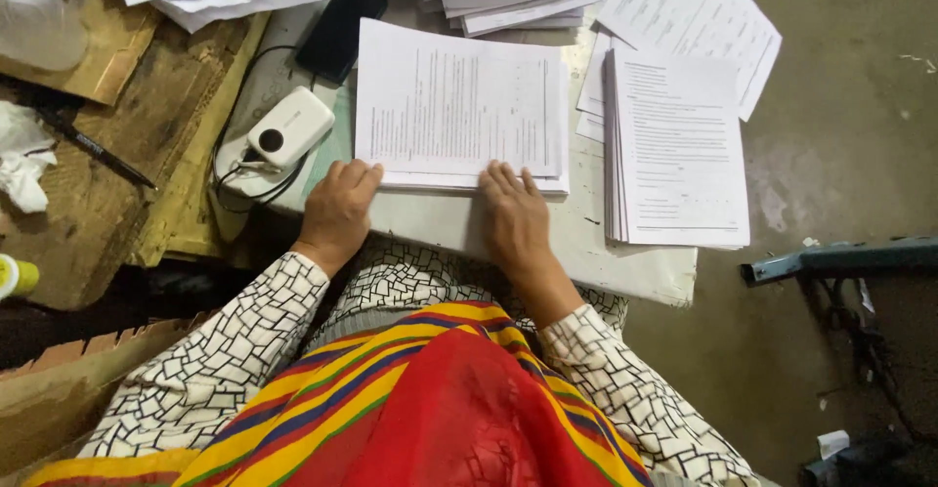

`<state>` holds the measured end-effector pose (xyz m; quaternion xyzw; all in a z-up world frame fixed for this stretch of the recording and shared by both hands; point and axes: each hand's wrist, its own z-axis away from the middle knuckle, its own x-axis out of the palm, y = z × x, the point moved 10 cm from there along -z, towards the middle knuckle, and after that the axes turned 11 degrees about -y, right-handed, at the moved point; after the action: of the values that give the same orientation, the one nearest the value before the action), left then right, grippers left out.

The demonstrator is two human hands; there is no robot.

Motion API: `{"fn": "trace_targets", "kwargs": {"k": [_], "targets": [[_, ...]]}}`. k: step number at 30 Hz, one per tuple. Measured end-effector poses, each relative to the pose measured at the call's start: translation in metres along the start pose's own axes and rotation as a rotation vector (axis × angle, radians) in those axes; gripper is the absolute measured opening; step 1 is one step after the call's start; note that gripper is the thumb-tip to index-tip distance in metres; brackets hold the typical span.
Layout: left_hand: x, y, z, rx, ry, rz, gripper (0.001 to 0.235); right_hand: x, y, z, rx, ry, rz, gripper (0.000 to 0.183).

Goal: Organizing and stacking printed papers into different piles on a table.

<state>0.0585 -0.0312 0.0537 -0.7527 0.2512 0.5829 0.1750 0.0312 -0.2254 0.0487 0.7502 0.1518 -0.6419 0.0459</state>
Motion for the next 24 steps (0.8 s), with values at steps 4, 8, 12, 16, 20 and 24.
{"fn": "trace_targets", "kwargs": {"k": [4,8,12,16,20,24], "targets": [[0.001,-0.007,0.006,-0.004,0.022,-0.009,0.026,0.007,0.039,0.017,0.075,0.016,0.075,0.036],[-0.013,-0.004,-0.001,-0.003,0.071,-0.048,0.012,0.001,0.064,0.024,0.177,0.020,0.117,0.029],[-0.015,0.000,-0.018,0.074,0.054,-0.058,0.007,-0.019,0.070,0.029,0.284,-0.026,0.062,0.026],[0.001,0.001,-0.034,0.107,-0.060,0.017,0.009,-0.039,0.070,0.027,0.260,0.027,0.097,0.016],[0.014,0.007,-0.039,0.252,-0.213,0.042,0.020,-0.049,0.069,0.012,0.144,0.002,0.227,0.011],[-0.004,0.020,-0.041,0.291,-0.213,-0.115,0.011,-0.070,0.052,-0.005,0.016,-0.132,0.130,0.012]]}}
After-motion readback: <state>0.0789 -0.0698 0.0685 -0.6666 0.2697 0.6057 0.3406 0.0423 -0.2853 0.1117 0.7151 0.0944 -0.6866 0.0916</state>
